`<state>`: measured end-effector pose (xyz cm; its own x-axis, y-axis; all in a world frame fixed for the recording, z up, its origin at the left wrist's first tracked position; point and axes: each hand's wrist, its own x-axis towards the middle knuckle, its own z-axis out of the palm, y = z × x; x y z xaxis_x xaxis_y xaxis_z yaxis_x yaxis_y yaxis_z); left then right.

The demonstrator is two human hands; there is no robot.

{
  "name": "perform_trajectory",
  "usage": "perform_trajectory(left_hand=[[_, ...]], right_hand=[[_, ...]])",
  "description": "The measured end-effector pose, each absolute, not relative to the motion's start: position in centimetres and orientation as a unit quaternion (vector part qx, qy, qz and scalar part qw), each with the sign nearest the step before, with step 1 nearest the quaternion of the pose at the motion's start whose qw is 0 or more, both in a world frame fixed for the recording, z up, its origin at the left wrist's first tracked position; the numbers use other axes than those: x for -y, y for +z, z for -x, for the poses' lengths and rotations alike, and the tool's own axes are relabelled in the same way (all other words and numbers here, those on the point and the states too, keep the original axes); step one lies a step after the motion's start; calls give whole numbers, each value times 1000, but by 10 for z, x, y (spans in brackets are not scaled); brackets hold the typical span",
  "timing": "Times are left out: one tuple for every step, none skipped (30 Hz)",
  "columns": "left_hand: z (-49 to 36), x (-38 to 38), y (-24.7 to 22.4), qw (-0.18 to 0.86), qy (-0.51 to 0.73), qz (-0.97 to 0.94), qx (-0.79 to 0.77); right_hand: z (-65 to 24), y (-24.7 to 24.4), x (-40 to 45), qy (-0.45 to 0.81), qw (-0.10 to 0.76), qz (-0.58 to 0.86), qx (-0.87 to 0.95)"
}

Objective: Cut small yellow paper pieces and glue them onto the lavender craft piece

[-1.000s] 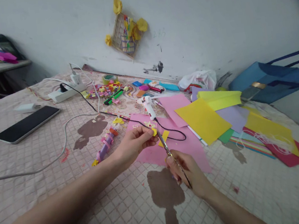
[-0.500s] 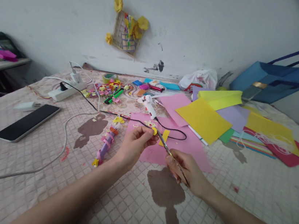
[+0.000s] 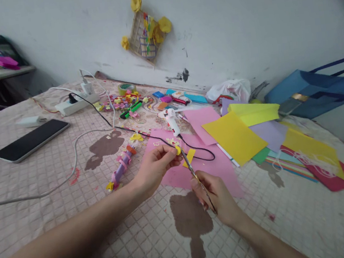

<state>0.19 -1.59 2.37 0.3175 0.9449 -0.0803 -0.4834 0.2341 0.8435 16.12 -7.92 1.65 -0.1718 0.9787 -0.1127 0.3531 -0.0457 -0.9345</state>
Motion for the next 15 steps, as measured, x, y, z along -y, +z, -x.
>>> perform_trajectory(left_hand=[[-2, 16, 24, 722, 495, -370, -311], [-2, 16, 24, 722, 495, -370, -311], [-2, 16, 23, 723, 495, -370, -310], [-2, 16, 23, 723, 496, -370, -308], [-2, 16, 23, 723, 497, -371, -305], [-2, 16, 23, 723, 498, -372, -303], [-2, 16, 22, 723, 498, -372, -301], [-2, 16, 22, 723, 499, -372, -300], [-2, 16, 22, 724, 499, -371, -299], [-2, 16, 22, 725, 499, -370, -299], [-2, 16, 22, 725, 499, -369, -298], [-2, 16, 22, 726, 499, -369, -297], [-2, 16, 22, 726, 499, -369, -295], [-2, 16, 22, 727, 499, -370, -293], [-2, 16, 23, 727, 499, -370, -292]], right_hand=[[-161, 16, 79, 469, 333, 551, 605], [-162, 16, 79, 468, 332, 551, 605], [-162, 15, 79, 468, 332, 551, 606], [-162, 15, 79, 467, 332, 551, 607], [-162, 15, 79, 466, 332, 550, 608], [-162, 15, 79, 465, 332, 551, 609], [-162, 15, 78, 464, 332, 551, 609], [-162, 15, 78, 463, 332, 552, 609], [-162, 15, 78, 463, 331, 553, 609], [-162, 14, 78, 462, 332, 553, 609], [-162, 14, 78, 461, 334, 553, 609], [-162, 14, 78, 460, 336, 551, 610], [-162, 14, 78, 459, 336, 550, 612], [-162, 14, 78, 458, 336, 549, 614], [-162, 14, 78, 456, 335, 547, 617]])
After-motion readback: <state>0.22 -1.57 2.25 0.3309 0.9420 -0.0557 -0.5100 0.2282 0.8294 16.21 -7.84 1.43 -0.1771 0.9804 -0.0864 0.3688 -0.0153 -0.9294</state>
